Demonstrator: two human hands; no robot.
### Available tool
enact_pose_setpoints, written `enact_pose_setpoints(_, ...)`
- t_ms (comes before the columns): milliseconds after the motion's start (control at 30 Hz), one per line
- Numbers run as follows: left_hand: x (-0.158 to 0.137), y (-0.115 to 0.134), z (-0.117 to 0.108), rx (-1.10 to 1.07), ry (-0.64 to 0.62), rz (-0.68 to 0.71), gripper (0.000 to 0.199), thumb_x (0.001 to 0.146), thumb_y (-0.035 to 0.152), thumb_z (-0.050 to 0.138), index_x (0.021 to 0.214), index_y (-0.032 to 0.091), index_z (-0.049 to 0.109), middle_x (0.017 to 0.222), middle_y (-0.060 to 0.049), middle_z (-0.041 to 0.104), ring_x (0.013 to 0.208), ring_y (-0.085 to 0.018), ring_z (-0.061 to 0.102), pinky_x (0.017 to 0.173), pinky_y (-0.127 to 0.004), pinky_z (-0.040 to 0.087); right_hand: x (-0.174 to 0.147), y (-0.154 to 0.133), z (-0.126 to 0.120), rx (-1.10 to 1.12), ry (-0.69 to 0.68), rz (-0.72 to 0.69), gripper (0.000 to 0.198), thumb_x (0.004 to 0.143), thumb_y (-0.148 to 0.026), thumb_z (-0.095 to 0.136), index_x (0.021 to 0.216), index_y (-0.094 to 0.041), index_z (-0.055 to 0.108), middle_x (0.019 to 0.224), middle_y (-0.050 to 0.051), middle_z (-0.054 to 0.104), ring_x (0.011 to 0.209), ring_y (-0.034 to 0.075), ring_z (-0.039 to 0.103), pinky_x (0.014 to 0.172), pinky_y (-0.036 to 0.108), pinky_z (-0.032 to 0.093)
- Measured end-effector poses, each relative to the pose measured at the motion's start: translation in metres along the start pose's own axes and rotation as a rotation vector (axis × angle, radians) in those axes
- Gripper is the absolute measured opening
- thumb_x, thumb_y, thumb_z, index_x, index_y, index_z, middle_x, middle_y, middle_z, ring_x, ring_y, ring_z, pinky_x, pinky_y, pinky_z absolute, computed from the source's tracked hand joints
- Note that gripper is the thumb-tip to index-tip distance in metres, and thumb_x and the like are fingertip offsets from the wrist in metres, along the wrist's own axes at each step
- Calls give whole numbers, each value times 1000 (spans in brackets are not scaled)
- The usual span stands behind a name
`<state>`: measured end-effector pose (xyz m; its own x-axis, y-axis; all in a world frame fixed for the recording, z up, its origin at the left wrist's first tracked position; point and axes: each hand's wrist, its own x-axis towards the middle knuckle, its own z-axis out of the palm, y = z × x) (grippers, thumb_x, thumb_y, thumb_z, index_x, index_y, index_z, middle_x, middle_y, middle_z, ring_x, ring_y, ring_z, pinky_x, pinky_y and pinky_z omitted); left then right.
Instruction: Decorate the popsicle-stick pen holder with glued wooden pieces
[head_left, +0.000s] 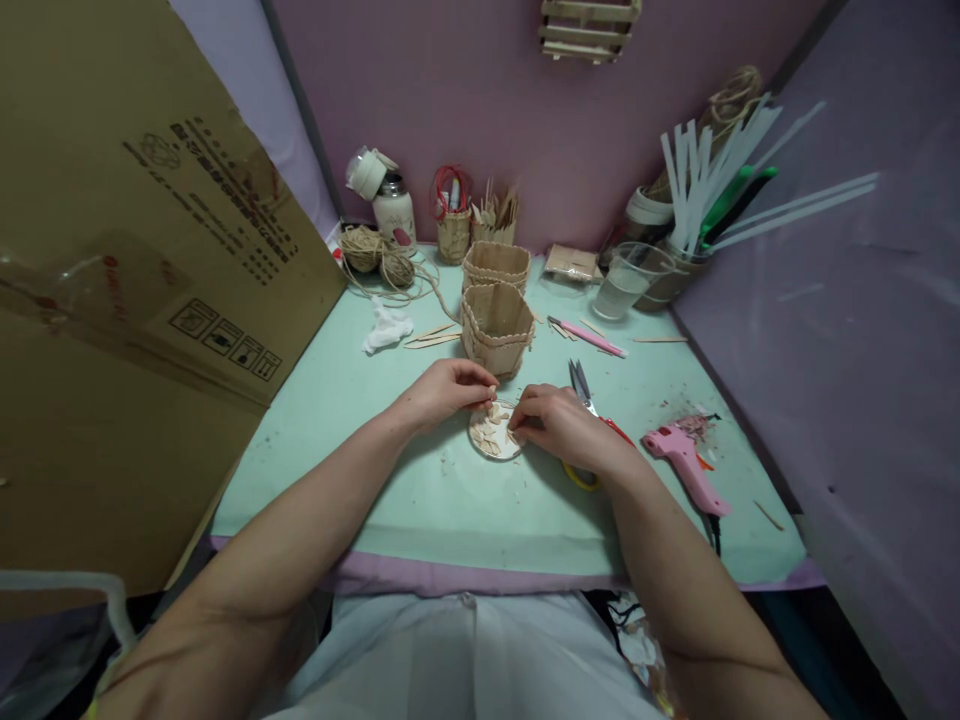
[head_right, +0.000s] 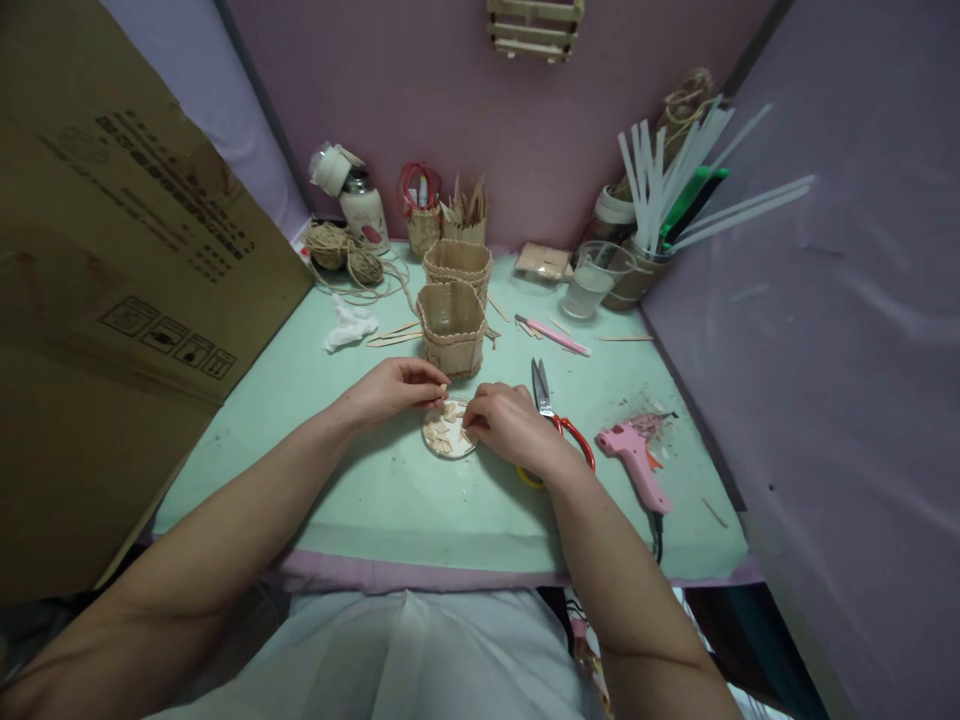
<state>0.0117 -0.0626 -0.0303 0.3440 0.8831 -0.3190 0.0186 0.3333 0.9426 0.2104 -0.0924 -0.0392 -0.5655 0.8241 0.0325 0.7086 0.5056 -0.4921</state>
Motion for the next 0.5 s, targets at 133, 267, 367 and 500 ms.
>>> enact_pose_setpoints(133, 2, -2, -1, 35, 12, 15, 14, 63, 10, 75, 75, 10, 68, 65, -3, 65, 61, -11, 61, 66, -27, 50, 2, -4, 1, -78, -8, 11, 16, 78, -9, 62, 75, -21, 71, 81, 3, 64, 81, 18, 57, 73, 29, 35)
enact_pose_setpoints(267, 2, -2, -1, 48, 40, 28, 14, 63, 11, 74, 75, 10, 68, 64, -2, 65, 61, -11, 60, 65, -27, 49, 2, -6, 1, -80, 24, 9, 14, 80, -12, 58, 74, -19, 68, 79, 4, 63, 79, 17, 55, 72, 28, 36)
enact_pose_setpoints(367, 1, 1, -2, 52, 58, 36, 16, 62, 12, 73, 77, 10, 68, 63, -1, 63, 59, -10, 59, 63, -26, 48, 0, -4, -2, 1, 48, 12, 13, 82, -13, 55, 75, -18, 65, 79, 4, 61, 78, 16, 55, 71, 27, 38)
enact_pose_setpoints(500, 0, 3, -3, 66, 74, 51, 16, 61, 13, 73, 77, 11, 68, 61, -1, 62, 57, -10, 56, 59, -24, 45, -2, 0, -7, 107, 82, 61, 12, 82, -15, 52, 77, -18, 62, 84, 3, 60, 78, 15, 55, 69, 26, 40)
